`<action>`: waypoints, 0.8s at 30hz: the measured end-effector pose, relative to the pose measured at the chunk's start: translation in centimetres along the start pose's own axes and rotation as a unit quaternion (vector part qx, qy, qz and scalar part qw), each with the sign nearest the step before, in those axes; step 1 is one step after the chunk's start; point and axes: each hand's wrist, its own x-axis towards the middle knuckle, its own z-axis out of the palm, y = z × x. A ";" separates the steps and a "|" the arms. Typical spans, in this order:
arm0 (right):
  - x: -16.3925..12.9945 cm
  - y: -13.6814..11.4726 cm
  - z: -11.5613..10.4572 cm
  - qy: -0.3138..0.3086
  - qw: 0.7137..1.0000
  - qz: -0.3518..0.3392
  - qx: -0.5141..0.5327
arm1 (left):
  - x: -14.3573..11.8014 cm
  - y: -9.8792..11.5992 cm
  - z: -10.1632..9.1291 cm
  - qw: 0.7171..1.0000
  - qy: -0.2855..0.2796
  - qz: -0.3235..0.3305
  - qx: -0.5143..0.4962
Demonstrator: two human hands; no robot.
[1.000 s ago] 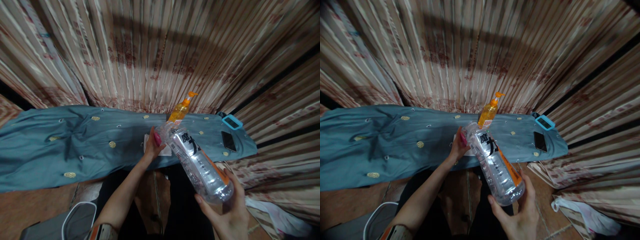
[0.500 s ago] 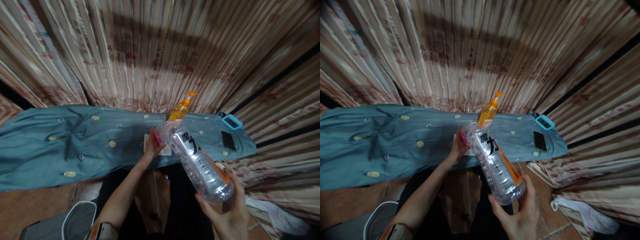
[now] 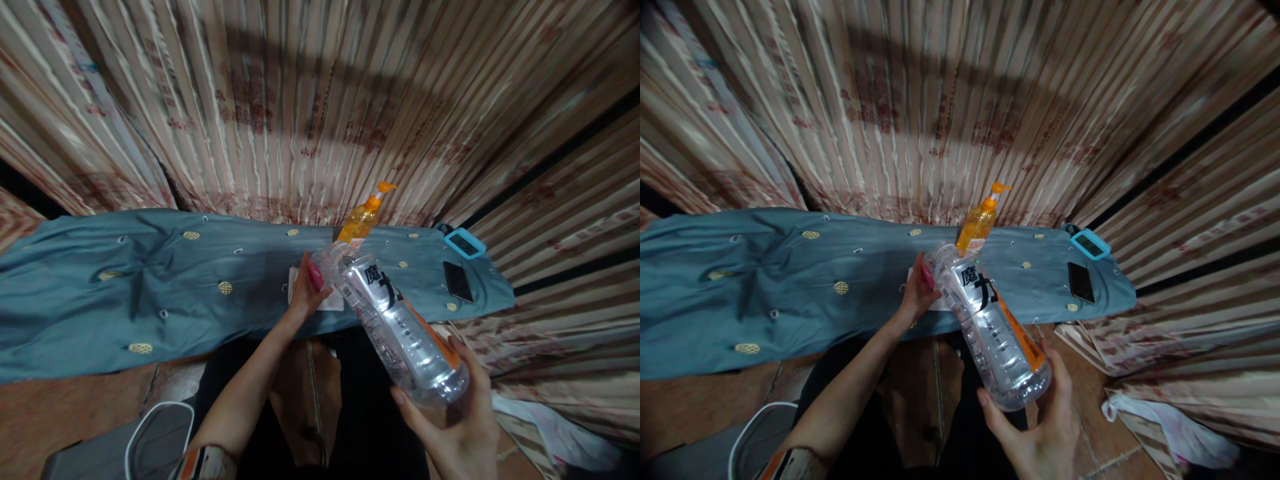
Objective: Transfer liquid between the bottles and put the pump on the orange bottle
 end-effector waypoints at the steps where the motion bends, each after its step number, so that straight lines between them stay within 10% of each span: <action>1: -0.1 -0.1 0.1 0.001 1.000 0.008 0.006 | 0.0 0.0 0.0 1.000 -0.002 -0.006 -0.005; 24: -0.3 0.3 0.1 0.007 1.000 0.021 0.017 | 0.1 1.4 -0.5 0.999 -0.009 -0.019 0.025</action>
